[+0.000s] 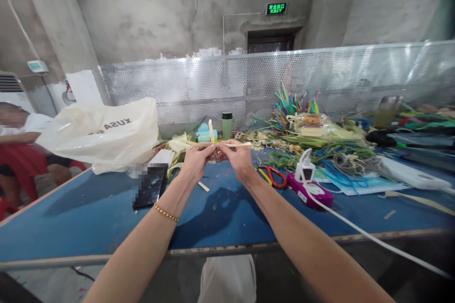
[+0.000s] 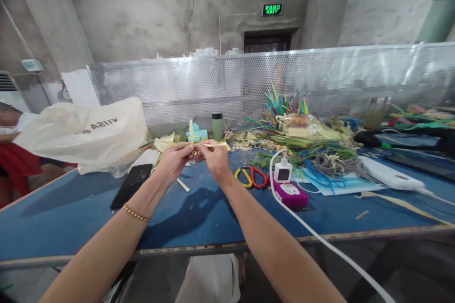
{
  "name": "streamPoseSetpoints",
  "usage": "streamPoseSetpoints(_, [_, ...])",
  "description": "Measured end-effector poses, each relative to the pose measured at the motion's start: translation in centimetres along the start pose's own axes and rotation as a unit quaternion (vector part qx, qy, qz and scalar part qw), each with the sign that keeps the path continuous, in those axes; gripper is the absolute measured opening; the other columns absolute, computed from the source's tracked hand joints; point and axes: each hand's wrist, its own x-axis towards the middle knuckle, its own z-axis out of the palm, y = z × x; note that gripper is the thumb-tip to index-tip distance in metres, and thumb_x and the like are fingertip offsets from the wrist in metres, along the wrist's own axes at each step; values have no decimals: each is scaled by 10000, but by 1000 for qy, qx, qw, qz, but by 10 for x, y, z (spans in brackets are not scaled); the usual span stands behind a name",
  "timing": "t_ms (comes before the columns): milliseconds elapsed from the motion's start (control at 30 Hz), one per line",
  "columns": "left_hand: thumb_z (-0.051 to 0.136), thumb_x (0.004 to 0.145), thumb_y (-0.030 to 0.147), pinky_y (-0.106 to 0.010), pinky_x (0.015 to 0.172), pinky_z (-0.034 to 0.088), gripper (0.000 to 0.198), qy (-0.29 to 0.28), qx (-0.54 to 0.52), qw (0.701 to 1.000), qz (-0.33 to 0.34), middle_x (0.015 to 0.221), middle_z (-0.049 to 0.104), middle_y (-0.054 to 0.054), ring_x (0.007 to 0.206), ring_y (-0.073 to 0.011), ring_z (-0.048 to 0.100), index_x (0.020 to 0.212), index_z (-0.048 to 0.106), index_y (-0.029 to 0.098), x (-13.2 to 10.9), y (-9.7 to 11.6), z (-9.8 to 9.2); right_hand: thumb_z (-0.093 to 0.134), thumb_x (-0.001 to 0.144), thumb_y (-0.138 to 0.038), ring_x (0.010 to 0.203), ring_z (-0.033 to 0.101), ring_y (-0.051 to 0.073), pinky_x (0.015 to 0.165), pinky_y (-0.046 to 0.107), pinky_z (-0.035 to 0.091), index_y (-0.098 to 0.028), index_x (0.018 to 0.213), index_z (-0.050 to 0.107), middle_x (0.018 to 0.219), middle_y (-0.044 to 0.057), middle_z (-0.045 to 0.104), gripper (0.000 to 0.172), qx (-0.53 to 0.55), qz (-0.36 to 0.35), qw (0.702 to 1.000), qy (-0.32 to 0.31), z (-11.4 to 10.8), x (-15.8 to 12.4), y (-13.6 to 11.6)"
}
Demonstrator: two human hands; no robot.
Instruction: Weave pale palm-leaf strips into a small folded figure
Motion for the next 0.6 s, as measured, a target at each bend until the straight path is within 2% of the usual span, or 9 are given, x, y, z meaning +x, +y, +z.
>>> streamPoseSetpoints(67, [761,602,264,-251,546,383,187,4,67,997,27,577,591,-9,521,-94,470,688,676,120,1,2,-5,670,712,-507,599,654,173,558,292,535,-143,840,646,753,72,706,387,-49,21,999,-10,-10,6,-2])
streamPoseSetpoints(133, [749,627,269,-258,562,396,172,1,147,987,56,562,588,-10,546,-115,498,690,676,127,2,4,-8,628,755,-517,717,659,183,622,277,512,-138,891,657,828,86,711,404,-146,-38,986,68,-21,12,-4])
streamPoseSetpoints(267, [718,661,274,-263,530,377,141,-43,228,970,66,537,584,-17,521,-130,491,665,673,140,3,2,-9,562,811,-530,807,626,221,747,322,473,-146,811,676,816,93,694,401,-353,-146,922,67,-36,18,-12])
streamPoseSetpoints(300, [714,663,271,-262,517,363,136,-39,243,967,73,527,576,-17,513,-131,486,656,670,143,4,0,-10,565,815,-512,842,616,228,783,338,464,-146,847,678,862,103,690,385,-378,-181,903,90,-38,18,-16])
streamPoseSetpoints(400, [730,630,240,-264,531,364,124,28,284,952,115,560,598,-30,539,-146,513,691,680,144,7,-5,-14,559,833,-429,973,568,245,909,400,409,-133,1015,652,1049,145,652,360,-413,-284,829,247,-43,16,-24])
streamPoseSetpoints(433, [723,637,239,-264,536,366,126,35,295,948,117,569,600,-33,545,-147,516,702,680,140,8,-7,-15,548,840,-406,973,565,243,913,401,403,-136,999,655,1038,144,654,331,-421,-291,820,257,-43,16,-25])
streamPoseSetpoints(467, [707,655,247,-261,529,359,128,26,306,945,113,562,593,-30,533,-142,503,709,678,135,9,-8,-16,535,848,-395,928,576,235,886,388,412,-147,925,672,960,129,670,294,-434,-281,826,224,-42,15,-24])
streamPoseSetpoints(533, [679,693,274,-250,509,327,148,-20,324,939,112,554,569,-13,514,-123,466,719,676,129,7,-10,-15,554,832,-417,799,595,212,793,345,434,-168,733,678,791,90,683,295,-449,-215,863,89,-37,14,-20])
streamPoseSetpoints(600, [675,703,296,-238,499,292,172,-76,316,938,123,530,519,11,505,-101,418,677,659,127,4,-11,-11,605,786,-410,706,605,183,676,286,437,-167,710,683,729,56,687,266,-396,-136,907,-43,-30,13,-12])
